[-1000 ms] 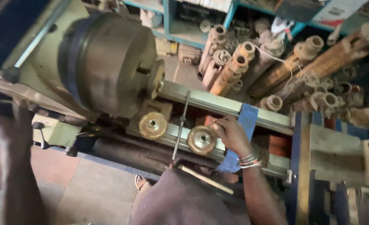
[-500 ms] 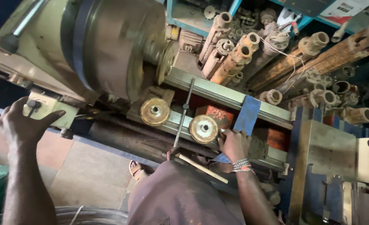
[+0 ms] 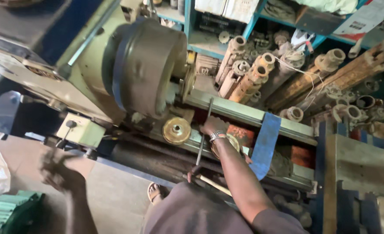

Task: The person operates a metal lathe, mounting brass discs onto the chuck, tightening them with a chuck key, and using a handheld tool to smooth the disc edges while the lathe spins. The person repeats this process for multiple discs, removing and replacing them as needed.

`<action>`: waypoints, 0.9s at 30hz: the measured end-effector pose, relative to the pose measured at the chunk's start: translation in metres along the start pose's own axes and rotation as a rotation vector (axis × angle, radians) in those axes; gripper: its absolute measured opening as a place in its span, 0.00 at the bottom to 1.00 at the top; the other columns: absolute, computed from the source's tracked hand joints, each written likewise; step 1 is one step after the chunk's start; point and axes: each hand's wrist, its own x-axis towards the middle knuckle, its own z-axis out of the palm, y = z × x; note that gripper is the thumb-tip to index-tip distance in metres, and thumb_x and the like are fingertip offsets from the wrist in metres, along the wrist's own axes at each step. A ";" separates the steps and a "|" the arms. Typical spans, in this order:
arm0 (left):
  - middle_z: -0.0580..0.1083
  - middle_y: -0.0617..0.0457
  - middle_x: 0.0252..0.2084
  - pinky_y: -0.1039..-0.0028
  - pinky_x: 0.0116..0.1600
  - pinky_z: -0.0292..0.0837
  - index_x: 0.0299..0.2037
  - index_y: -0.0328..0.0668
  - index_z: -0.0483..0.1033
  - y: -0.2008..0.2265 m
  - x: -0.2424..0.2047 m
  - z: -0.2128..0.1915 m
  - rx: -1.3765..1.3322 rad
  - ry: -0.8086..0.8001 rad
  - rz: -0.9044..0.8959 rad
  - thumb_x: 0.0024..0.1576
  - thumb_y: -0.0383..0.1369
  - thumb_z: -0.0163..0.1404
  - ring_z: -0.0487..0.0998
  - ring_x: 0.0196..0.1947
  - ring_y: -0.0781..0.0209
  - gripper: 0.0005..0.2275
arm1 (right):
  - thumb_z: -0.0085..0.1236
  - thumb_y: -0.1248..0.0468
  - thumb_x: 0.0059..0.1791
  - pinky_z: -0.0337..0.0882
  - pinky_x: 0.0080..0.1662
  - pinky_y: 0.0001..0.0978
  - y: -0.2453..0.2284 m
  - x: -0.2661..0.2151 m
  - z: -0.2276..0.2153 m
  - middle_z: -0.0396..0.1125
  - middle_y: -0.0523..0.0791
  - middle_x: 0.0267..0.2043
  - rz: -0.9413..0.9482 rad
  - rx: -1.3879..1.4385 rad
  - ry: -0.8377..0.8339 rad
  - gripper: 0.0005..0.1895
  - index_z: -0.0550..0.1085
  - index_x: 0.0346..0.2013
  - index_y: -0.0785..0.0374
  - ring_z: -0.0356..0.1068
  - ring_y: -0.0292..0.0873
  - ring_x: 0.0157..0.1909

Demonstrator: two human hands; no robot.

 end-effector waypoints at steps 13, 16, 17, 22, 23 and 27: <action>0.81 0.60 0.55 0.63 0.68 0.60 0.25 0.47 0.83 0.016 -0.075 -0.007 0.393 -0.374 0.366 0.60 0.36 0.42 0.75 0.57 0.61 0.17 | 0.66 0.43 0.42 0.74 0.44 0.52 0.028 -0.046 -0.067 0.76 0.55 0.34 0.022 0.440 0.437 0.24 0.82 0.37 0.60 0.77 0.59 0.40; 0.79 0.57 0.59 0.66 0.65 0.66 0.30 0.44 0.80 0.033 -0.067 0.011 0.256 -0.454 0.386 0.54 0.34 0.48 0.74 0.58 0.58 0.08 | 0.67 0.52 0.46 0.74 0.40 0.48 0.023 -0.090 -0.140 0.76 0.54 0.33 -0.205 0.461 0.683 0.19 0.76 0.40 0.63 0.77 0.57 0.36; 0.79 0.55 0.59 0.65 0.65 0.64 0.34 0.44 0.83 0.040 -0.066 0.017 0.262 -0.500 0.418 0.51 0.33 0.49 0.74 0.58 0.56 0.08 | 0.68 0.54 0.47 0.73 0.38 0.48 0.020 -0.105 -0.165 0.76 0.54 0.34 -0.217 0.430 0.731 0.19 0.74 0.41 0.65 0.76 0.58 0.36; 0.78 0.54 0.58 0.65 0.66 0.60 0.45 0.47 0.84 0.087 -0.067 0.048 0.205 -0.587 0.527 0.51 0.33 0.54 0.75 0.59 0.57 0.13 | 0.61 0.60 0.53 0.67 0.29 0.25 -0.021 -0.158 -0.262 0.70 0.43 0.29 -0.823 0.547 0.702 0.14 0.70 0.46 0.65 0.68 0.35 0.25; 0.78 0.54 0.58 0.65 0.66 0.59 0.46 0.47 0.83 0.095 -0.067 0.052 0.195 -0.601 0.558 0.50 0.34 0.55 0.75 0.59 0.57 0.14 | 0.59 0.60 0.54 0.64 0.27 0.24 -0.034 -0.163 -0.275 0.68 0.40 0.27 -0.923 0.581 0.675 0.12 0.69 0.45 0.64 0.65 0.34 0.23; 0.77 0.53 0.59 0.66 0.66 0.56 0.48 0.47 0.82 0.111 -0.071 0.054 0.156 -0.656 0.620 0.49 0.34 0.56 0.75 0.59 0.58 0.15 | 0.59 0.61 0.55 0.61 0.28 0.28 -0.085 -0.181 -0.313 0.63 0.39 0.24 -0.929 0.419 0.636 0.09 0.70 0.42 0.63 0.60 0.34 0.23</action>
